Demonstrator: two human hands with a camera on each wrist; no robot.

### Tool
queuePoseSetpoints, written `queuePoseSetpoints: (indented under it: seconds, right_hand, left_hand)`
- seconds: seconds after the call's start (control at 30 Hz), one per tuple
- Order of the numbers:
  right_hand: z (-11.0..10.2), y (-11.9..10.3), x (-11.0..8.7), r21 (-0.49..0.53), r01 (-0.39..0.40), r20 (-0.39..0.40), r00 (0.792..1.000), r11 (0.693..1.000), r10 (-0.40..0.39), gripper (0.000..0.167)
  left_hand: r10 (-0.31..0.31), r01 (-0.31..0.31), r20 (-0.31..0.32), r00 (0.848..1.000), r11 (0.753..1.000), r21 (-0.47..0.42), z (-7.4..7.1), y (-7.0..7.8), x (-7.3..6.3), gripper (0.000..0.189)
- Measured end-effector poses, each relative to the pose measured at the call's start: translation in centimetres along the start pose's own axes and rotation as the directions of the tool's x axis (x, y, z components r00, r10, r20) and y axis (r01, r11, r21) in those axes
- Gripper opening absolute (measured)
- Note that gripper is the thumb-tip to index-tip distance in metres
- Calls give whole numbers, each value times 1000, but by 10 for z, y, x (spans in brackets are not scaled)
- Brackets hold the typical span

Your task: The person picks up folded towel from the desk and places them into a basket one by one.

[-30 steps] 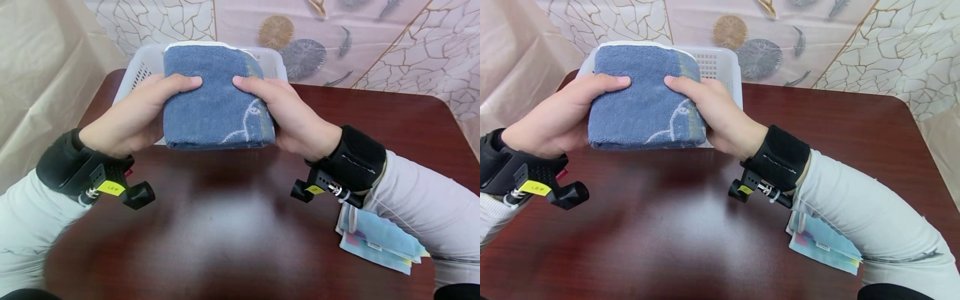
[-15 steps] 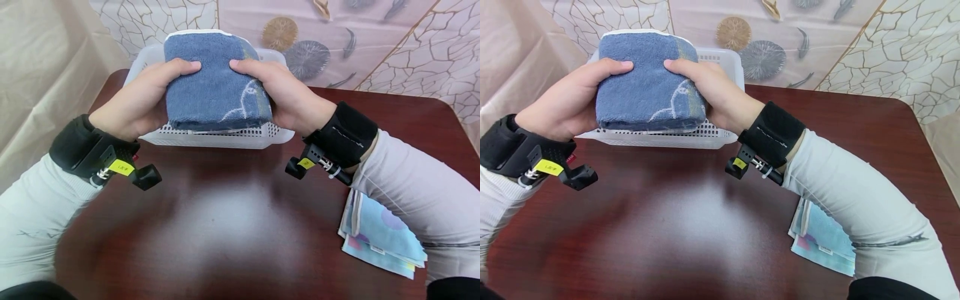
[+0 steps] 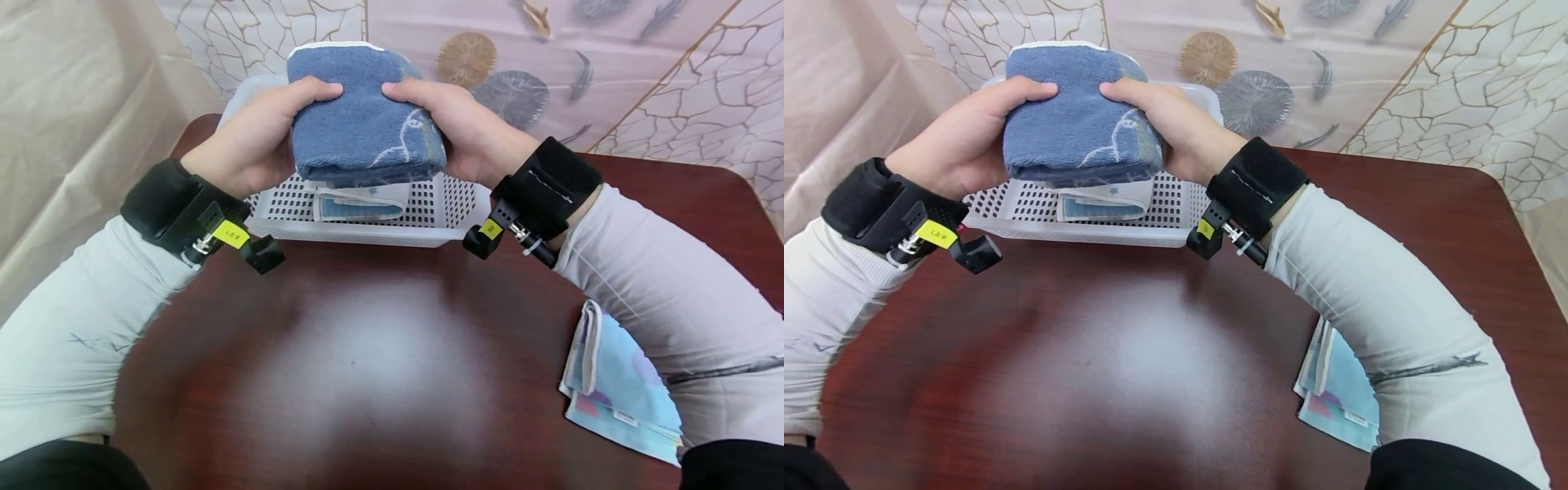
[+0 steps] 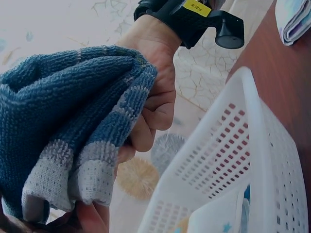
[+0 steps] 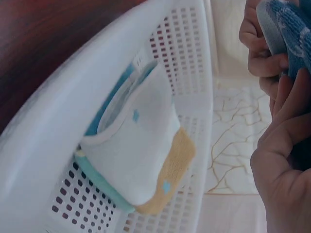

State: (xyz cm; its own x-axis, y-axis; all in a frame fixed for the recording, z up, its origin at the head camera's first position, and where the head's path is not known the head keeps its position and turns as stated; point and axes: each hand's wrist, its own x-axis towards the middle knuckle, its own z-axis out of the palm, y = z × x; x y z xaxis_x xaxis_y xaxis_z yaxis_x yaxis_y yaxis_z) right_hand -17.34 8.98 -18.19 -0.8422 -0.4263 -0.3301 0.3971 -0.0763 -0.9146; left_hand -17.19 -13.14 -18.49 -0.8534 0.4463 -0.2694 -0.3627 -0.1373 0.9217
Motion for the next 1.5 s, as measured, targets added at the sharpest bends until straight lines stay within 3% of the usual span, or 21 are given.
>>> queuePoseSetpoints:
  seconds: [0.3, 0.53, 0.87, 1.03, 1.5]
  right_hand:
    - [-10, -3, 13, -61, -26, -6, 1000, 998, 25, 39]
    - [-13, -8, 25, -126, -12, -9, 1000, 992, 11, 44]
    - [-24, -9, 44, -125, -54, -79, 996, 991, 44, 51]
    - [-30, -4, 55, -154, -70, -107, 993, 986, 54, 46]
    - [-33, 11, 75, -218, -146, -120, 985, 965, 122, 53]
  left_hand:
    - [-19, 19, -8, 1000, 1000, -14, -5, -5, 13, 43]
    - [-24, 24, -22, 999, 1000, -4, -11, -1, 22, 46]
    - [-51, 57, -81, 995, 996, 74, -15, 2, 44, 56]
    - [-73, 88, -120, 990, 987, 131, -18, 0, 51, 62]
    - [-132, 158, -158, 979, 974, 161, -32, -10, 66, 60]
